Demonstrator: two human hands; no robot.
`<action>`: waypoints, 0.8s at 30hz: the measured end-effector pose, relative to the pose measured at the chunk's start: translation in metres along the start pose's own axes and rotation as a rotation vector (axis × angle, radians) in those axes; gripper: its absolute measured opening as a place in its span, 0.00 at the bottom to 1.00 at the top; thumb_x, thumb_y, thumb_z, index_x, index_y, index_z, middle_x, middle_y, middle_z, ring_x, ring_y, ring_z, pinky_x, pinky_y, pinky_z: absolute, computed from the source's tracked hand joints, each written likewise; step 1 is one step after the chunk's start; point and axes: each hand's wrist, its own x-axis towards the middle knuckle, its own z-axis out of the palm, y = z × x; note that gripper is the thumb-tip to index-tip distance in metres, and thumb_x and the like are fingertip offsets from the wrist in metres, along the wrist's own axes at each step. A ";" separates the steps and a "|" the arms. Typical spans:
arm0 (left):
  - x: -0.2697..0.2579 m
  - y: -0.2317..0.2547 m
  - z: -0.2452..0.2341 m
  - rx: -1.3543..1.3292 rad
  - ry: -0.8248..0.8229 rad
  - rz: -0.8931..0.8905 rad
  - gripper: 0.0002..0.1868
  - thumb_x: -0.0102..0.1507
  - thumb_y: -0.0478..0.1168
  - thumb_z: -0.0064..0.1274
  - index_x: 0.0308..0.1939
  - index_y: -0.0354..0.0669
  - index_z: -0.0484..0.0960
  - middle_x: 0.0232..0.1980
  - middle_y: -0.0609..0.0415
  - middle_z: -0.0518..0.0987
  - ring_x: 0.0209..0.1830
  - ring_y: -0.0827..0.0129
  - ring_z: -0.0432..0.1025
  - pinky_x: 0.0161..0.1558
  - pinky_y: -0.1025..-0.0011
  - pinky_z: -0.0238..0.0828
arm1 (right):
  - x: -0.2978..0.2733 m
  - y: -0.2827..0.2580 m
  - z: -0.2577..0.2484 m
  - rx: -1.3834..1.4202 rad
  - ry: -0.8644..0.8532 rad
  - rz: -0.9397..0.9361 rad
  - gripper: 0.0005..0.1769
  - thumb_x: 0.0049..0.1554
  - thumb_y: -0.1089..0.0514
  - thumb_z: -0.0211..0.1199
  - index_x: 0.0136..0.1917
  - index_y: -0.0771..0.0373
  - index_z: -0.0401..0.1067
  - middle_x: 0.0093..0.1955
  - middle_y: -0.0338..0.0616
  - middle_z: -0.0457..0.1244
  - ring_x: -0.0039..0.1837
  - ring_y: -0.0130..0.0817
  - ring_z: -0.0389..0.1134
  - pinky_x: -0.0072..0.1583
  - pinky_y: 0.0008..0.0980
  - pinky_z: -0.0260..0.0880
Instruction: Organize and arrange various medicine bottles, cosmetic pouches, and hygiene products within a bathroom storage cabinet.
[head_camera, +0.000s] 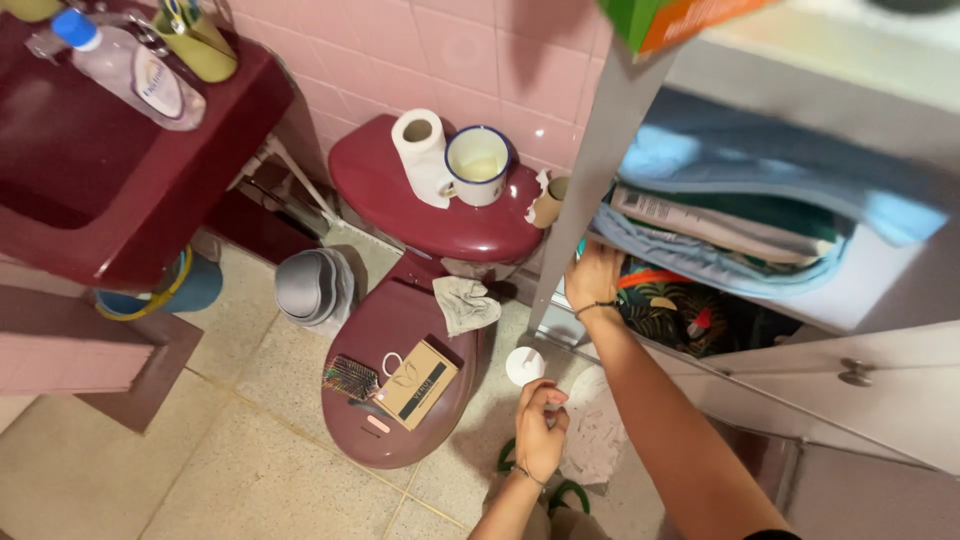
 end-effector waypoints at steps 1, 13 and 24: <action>-0.001 0.004 -0.003 0.000 0.002 0.004 0.11 0.56 0.23 0.52 0.40 0.37 0.78 0.60 0.52 0.75 0.52 0.61 0.76 0.45 0.68 0.76 | -0.002 -0.001 -0.004 0.001 0.003 -0.002 0.26 0.59 0.53 0.63 0.66 0.70 0.68 0.66 0.66 0.61 0.67 0.68 0.59 0.68 0.62 0.56; -0.010 0.086 -0.052 0.047 0.075 -0.039 0.11 0.55 0.23 0.53 0.39 0.38 0.80 0.57 0.56 0.77 0.45 0.66 0.78 0.41 0.72 0.78 | -0.021 -0.050 -0.149 0.363 -0.036 0.259 0.16 0.55 0.61 0.66 0.55 0.70 0.75 0.55 0.59 0.67 0.55 0.58 0.69 0.57 0.48 0.70; 0.016 0.168 -0.046 -0.622 -0.289 -0.146 0.16 0.68 0.35 0.50 0.60 0.41 0.76 0.56 0.57 0.83 0.55 0.76 0.76 0.53 0.78 0.72 | -0.079 -0.075 -0.311 1.247 -0.373 0.716 0.11 0.61 0.64 0.59 0.56 0.72 0.73 0.54 0.47 0.69 0.52 0.36 0.73 0.50 0.39 0.81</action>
